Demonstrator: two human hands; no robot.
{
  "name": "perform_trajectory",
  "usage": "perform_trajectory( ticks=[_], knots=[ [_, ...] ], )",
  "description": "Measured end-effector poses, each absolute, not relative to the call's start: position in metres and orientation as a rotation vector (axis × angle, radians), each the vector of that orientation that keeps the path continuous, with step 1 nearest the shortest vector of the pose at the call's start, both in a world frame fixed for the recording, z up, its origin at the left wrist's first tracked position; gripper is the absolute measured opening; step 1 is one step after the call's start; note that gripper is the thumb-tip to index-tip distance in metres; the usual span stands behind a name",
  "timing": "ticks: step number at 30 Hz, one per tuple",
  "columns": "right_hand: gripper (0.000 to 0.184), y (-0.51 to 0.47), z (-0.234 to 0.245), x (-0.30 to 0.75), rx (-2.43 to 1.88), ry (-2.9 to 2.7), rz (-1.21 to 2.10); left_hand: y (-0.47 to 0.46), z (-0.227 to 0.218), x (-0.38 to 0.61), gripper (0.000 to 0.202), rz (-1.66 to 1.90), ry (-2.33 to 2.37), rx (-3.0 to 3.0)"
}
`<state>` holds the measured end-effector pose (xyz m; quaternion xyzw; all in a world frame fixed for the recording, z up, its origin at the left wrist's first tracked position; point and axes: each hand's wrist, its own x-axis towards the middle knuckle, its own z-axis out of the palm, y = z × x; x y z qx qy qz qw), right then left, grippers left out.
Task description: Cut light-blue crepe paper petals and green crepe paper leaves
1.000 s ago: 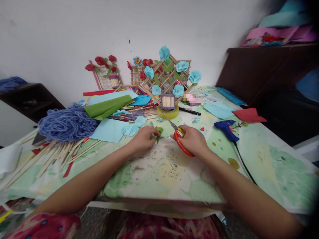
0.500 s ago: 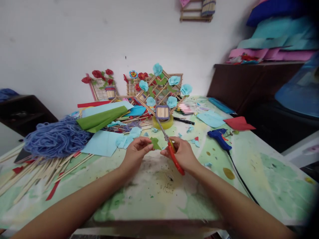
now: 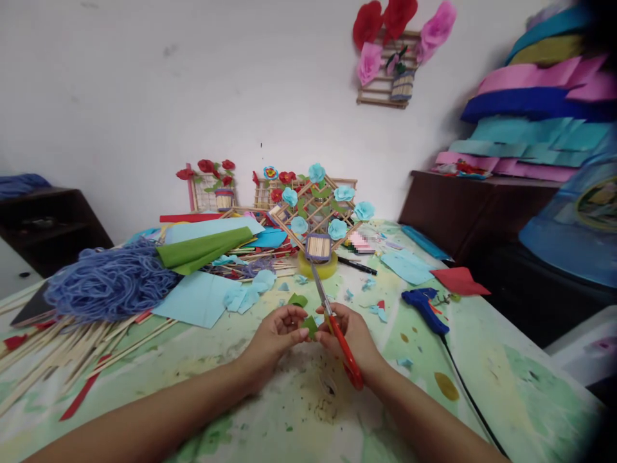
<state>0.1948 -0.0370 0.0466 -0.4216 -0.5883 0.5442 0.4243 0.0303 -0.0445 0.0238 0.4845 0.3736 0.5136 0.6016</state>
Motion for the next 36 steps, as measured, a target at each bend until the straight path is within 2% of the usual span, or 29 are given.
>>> perform_trajectory(
  ticks=[7, 12, 17, 29, 33, 36],
  knots=[
    [0.035, -0.0381, 0.0483, 0.1949, -1.012, -1.611, 1.319, -0.0452, 0.0271, 0.0267, 0.039, 1.185, 0.949, 1.218],
    [0.036, -0.0388, 0.0508, 0.1964, -1.068, -1.636, 1.314, -0.0438, 0.0291, 0.0261, 0.022, 1.051, 0.967, 1.204],
    [0.041, -0.0337, 0.0487, 0.1996, -1.098, -1.585, 1.311, -0.0421, 0.0263, 0.0259, 0.022, 1.097, 0.927, 1.079],
    [0.043, -0.034, 0.0469, 0.1986, -1.081, -1.556, 1.261, -0.0459, 0.0271, 0.0225, 0.018, 0.824, 0.833, 1.174],
    [0.044, -0.0332, 0.0432, 0.2004, -1.132, -1.603, 1.156, -0.045, 0.0242, 0.0226, 0.016, 0.895, 0.869, 1.087],
    [0.041, -0.0325, 0.0445, 0.2041, -1.279, -1.728, 0.92, -0.0412, 0.0248, 0.0222, 0.017, 1.04, 0.854, 0.896]
  ],
)
